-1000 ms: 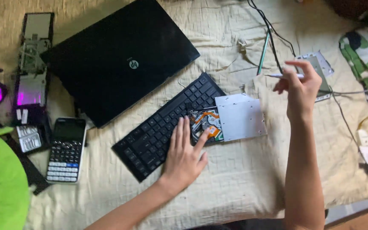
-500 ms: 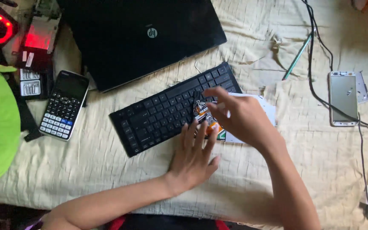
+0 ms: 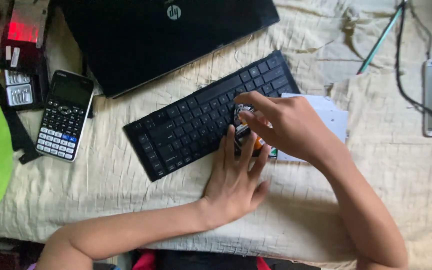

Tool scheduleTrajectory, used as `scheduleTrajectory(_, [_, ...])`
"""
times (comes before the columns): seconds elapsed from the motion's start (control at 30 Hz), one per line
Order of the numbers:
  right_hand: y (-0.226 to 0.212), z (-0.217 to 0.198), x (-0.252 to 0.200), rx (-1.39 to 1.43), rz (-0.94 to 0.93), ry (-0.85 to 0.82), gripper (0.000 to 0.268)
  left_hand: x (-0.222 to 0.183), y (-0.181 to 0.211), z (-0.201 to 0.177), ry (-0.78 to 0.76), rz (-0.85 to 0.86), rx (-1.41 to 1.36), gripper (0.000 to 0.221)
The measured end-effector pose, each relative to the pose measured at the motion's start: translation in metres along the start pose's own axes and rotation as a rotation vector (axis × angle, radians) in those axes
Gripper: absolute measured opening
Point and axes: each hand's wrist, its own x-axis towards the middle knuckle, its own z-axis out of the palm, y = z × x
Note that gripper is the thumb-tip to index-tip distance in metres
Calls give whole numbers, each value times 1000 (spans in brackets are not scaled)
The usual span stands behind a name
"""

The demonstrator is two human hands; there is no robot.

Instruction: Disassembling and inspecting the internal components of a laptop optical drive using a small tool to manipulate ribbon cables and mechanical parts.

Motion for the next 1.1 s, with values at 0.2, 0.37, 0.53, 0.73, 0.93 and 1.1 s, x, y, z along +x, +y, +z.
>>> scheduleTrajectory(0.2, [4,8,-7,38,-66,78,23,2,-5,-8,34,10,-104,85])
scheduleTrajectory(0.37, [-1,14,-6,33,-116,135,15,-1,-7,-5,62,38,-67,90])
scheduleTrajectory(0.53, [-9,14,-7,-75,-83,126,13,3,-11,-9,20,46,-170,79])
scheduleTrajectory(0.73, [-12,14,-11,-142,-101,107,12,1,-11,-10,-28,58,-165,73])
scheduleTrajectory(0.93, [-11,12,-11,-142,-71,97,13,2,-12,-10,-6,61,-155,75])
scheduleTrajectory(1.1, [-7,10,-10,-115,-91,101,17,3,-12,-11,-26,55,-121,86])
